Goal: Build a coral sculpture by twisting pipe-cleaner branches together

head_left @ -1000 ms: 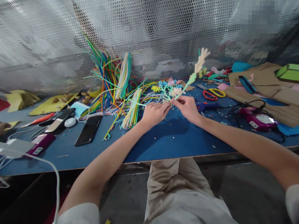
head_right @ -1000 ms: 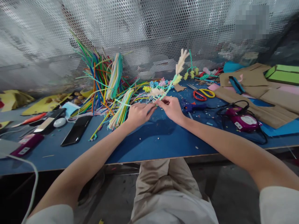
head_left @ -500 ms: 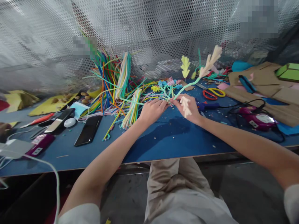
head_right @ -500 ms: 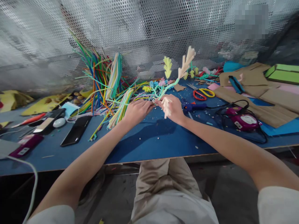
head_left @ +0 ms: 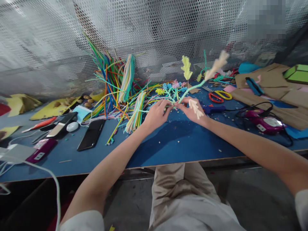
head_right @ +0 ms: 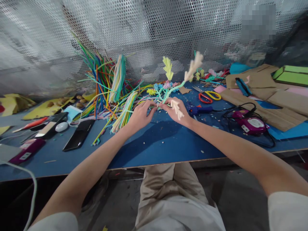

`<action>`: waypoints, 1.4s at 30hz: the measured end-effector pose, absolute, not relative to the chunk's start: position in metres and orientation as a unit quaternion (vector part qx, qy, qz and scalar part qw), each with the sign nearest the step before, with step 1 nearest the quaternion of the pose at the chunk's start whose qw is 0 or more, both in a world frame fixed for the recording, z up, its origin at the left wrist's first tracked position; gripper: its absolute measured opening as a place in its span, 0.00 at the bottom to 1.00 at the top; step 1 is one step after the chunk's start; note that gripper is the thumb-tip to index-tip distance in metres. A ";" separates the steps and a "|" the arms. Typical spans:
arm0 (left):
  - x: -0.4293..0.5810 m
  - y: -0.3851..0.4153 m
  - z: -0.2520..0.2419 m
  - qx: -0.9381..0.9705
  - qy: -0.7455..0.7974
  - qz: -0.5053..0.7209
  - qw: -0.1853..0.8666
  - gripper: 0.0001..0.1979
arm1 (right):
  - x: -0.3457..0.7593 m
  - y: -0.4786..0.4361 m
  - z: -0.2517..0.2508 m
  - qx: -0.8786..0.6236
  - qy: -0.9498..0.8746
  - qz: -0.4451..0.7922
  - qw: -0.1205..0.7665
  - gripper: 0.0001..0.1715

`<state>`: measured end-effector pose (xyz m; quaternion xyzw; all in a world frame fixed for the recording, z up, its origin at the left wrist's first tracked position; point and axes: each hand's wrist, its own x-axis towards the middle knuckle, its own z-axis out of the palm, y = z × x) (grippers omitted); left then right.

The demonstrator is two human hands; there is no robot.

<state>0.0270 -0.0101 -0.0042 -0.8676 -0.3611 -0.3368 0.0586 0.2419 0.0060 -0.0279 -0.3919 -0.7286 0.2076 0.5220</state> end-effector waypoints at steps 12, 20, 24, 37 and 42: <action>0.025 -0.009 -0.001 -0.852 -0.342 -0.362 -0.159 0.19 | 0.235 0.000 -0.023 -0.309 -0.607 0.509 0.526 0.29; 0.029 -0.015 -0.003 -0.835 -0.338 -0.372 -0.225 0.23 | 0.233 -0.004 -0.026 -0.267 -0.569 0.587 0.510 0.27; 0.033 -0.022 -0.003 -0.825 -0.327 -0.386 -0.252 0.25 | 0.232 -0.008 -0.024 -0.214 -0.547 0.640 0.495 0.23; 0.037 -0.024 -0.009 -0.805 -0.351 -0.442 -0.182 0.17 | 0.230 -0.009 -0.030 -0.225 -0.524 0.648 0.505 0.23; 0.037 -0.026 -0.007 -0.822 -0.370 -0.431 -0.035 0.13 | 0.222 -0.007 -0.034 -0.274 -0.489 0.599 0.571 0.25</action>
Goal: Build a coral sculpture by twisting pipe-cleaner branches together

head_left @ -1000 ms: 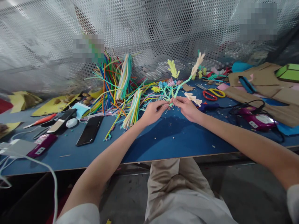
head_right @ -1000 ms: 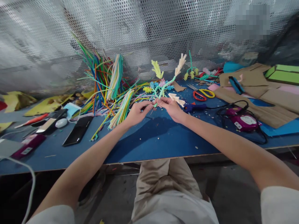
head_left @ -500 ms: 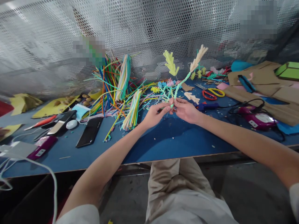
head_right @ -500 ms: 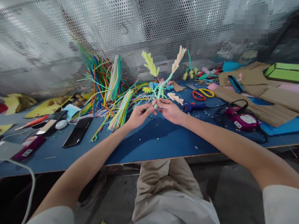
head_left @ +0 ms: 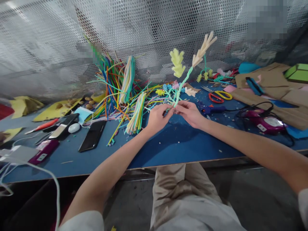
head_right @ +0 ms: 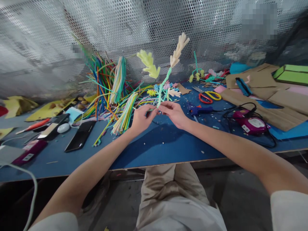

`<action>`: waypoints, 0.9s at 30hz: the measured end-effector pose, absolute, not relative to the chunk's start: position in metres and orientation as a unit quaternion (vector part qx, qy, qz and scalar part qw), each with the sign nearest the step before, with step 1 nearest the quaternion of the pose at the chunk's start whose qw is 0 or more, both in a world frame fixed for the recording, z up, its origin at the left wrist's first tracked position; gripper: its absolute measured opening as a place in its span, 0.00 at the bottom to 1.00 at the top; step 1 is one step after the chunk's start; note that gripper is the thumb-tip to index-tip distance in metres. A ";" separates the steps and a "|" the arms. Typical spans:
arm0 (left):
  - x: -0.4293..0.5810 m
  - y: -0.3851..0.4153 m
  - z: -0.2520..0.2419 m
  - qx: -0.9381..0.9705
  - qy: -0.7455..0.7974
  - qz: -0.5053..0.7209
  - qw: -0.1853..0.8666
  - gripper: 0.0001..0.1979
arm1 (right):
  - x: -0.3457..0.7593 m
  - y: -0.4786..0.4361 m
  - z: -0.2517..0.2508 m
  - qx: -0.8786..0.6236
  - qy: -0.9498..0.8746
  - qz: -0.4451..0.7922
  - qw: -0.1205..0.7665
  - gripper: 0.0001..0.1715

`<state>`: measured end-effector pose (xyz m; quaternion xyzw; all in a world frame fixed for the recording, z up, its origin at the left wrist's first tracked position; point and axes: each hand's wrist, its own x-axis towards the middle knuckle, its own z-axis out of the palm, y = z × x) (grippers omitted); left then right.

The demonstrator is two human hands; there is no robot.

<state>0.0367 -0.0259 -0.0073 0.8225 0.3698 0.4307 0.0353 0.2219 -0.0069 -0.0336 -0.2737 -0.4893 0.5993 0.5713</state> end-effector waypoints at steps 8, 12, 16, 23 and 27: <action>0.035 -0.020 -0.014 0.821 0.402 0.373 -0.158 0.19 | 0.221 -0.014 -0.025 -0.367 -0.541 0.449 0.609 0.22; 0.032 -0.016 -0.018 0.829 0.397 0.360 -0.160 0.18 | 0.225 -0.013 -0.024 -0.388 -0.585 0.380 0.602 0.20; 0.032 -0.017 -0.020 0.828 0.415 0.361 -0.112 0.19 | 0.230 -0.008 -0.025 -0.393 -0.633 0.320 0.585 0.20; 0.035 -0.024 -0.008 0.823 0.371 0.399 0.159 0.19 | 0.246 0.001 -0.022 -0.298 -0.734 0.312 0.525 0.19; 0.034 -0.025 -0.003 0.803 0.325 0.372 0.334 0.23 | 0.249 0.005 -0.024 -0.219 -0.705 0.457 0.496 0.20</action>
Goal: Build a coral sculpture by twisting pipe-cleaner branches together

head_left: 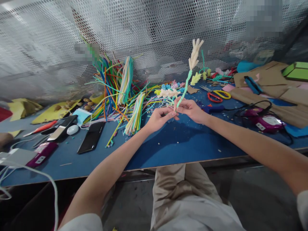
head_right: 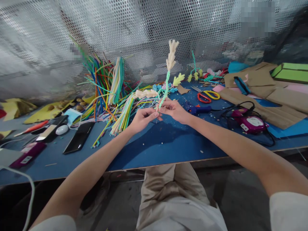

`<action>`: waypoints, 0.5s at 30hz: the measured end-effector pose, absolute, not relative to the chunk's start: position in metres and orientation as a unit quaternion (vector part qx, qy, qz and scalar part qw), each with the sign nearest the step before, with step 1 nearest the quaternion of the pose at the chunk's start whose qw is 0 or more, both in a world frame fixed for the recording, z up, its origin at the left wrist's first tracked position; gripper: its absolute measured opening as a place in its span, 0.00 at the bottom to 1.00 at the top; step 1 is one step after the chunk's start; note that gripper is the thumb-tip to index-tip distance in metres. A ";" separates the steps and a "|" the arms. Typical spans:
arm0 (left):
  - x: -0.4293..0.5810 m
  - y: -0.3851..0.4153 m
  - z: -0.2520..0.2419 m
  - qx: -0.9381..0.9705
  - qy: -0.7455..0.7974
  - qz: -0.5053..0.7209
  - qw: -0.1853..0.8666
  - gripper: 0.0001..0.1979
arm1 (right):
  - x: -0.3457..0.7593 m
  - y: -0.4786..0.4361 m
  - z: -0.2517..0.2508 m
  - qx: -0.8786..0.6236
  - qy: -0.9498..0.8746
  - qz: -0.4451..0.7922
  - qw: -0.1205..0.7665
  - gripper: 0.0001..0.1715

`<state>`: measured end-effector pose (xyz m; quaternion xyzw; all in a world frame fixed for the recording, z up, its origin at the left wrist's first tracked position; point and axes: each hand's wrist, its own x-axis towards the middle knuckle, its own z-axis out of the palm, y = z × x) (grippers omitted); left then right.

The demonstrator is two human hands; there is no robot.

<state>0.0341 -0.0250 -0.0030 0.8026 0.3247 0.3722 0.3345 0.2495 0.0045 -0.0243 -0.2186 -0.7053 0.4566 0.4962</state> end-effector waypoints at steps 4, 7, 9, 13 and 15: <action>0.034 -0.025 -0.002 0.801 0.319 0.375 0.340 0.22 | 0.243 0.007 -0.032 -0.171 -0.661 0.549 0.482 0.19; 0.033 -0.024 -0.003 0.822 0.337 0.414 0.200 0.19 | 0.236 0.005 -0.035 -0.236 -0.644 0.508 0.521 0.19; 0.033 -0.023 -0.005 0.828 0.351 0.428 0.087 0.17 | 0.232 0.002 -0.035 -0.289 -0.623 0.477 0.548 0.20; 0.033 -0.017 -0.012 0.822 0.357 0.436 -0.081 0.16 | 0.226 -0.004 -0.034 -0.354 -0.591 0.431 0.582 0.21; 0.033 -0.015 -0.015 0.821 0.353 0.431 -0.122 0.16 | 0.225 -0.006 -0.033 -0.376 -0.589 0.398 0.595 0.22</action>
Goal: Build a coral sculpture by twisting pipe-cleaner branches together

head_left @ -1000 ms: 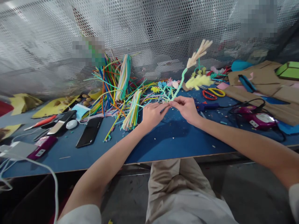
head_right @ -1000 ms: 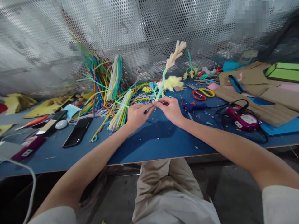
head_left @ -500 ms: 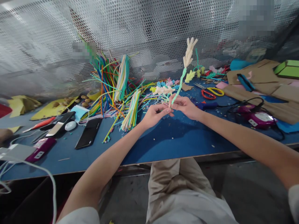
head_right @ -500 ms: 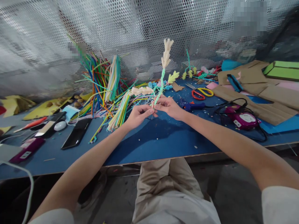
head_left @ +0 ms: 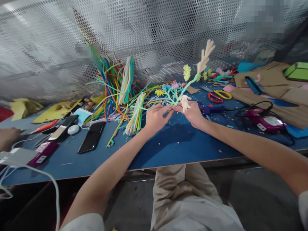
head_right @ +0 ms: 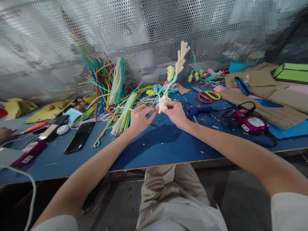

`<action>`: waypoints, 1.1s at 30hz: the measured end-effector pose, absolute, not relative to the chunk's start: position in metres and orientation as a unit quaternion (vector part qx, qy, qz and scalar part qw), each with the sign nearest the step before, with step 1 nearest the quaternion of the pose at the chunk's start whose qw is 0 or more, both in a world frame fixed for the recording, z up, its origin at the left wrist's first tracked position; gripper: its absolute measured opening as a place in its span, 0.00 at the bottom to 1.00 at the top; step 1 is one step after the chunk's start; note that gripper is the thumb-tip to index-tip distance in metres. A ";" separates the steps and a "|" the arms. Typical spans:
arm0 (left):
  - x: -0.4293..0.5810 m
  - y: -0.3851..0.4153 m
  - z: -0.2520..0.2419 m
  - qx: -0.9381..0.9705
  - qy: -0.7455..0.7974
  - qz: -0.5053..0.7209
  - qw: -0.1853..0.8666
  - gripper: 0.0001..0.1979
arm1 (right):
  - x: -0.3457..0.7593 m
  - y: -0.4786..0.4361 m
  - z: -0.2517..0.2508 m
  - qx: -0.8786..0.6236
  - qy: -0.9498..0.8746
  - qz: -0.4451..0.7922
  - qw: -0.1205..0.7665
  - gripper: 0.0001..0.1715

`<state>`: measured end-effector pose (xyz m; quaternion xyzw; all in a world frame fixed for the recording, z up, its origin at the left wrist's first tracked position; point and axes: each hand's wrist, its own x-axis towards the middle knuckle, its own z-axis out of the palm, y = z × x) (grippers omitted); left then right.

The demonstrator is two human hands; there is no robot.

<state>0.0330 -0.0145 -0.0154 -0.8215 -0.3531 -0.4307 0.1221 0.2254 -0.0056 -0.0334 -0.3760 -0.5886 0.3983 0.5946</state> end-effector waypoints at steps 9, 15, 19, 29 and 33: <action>0.032 -0.012 -0.023 -0.845 -0.361 -0.381 0.101 0.18 | 0.231 -0.009 -0.024 -0.386 -0.654 0.266 0.593 0.20; 0.032 -0.013 -0.018 -0.852 -0.334 -0.400 0.043 0.15 | 0.235 -0.009 -0.019 -0.310 -0.718 0.238 0.576 0.20; 0.033 -0.018 -0.007 -0.840 -0.340 -0.400 -0.139 0.18 | 0.240 -0.005 -0.020 -0.251 -0.723 0.328 0.554 0.19; 0.032 -0.023 -0.001 -0.790 -0.301 -0.380 -0.376 0.21 | 0.240 -0.005 -0.022 -0.129 -0.640 0.604 0.456 0.15; 0.035 -0.025 -0.003 -0.804 -0.344 -0.419 -0.245 0.20 | 0.235 -0.005 -0.026 -0.217 -0.634 0.519 0.531 0.16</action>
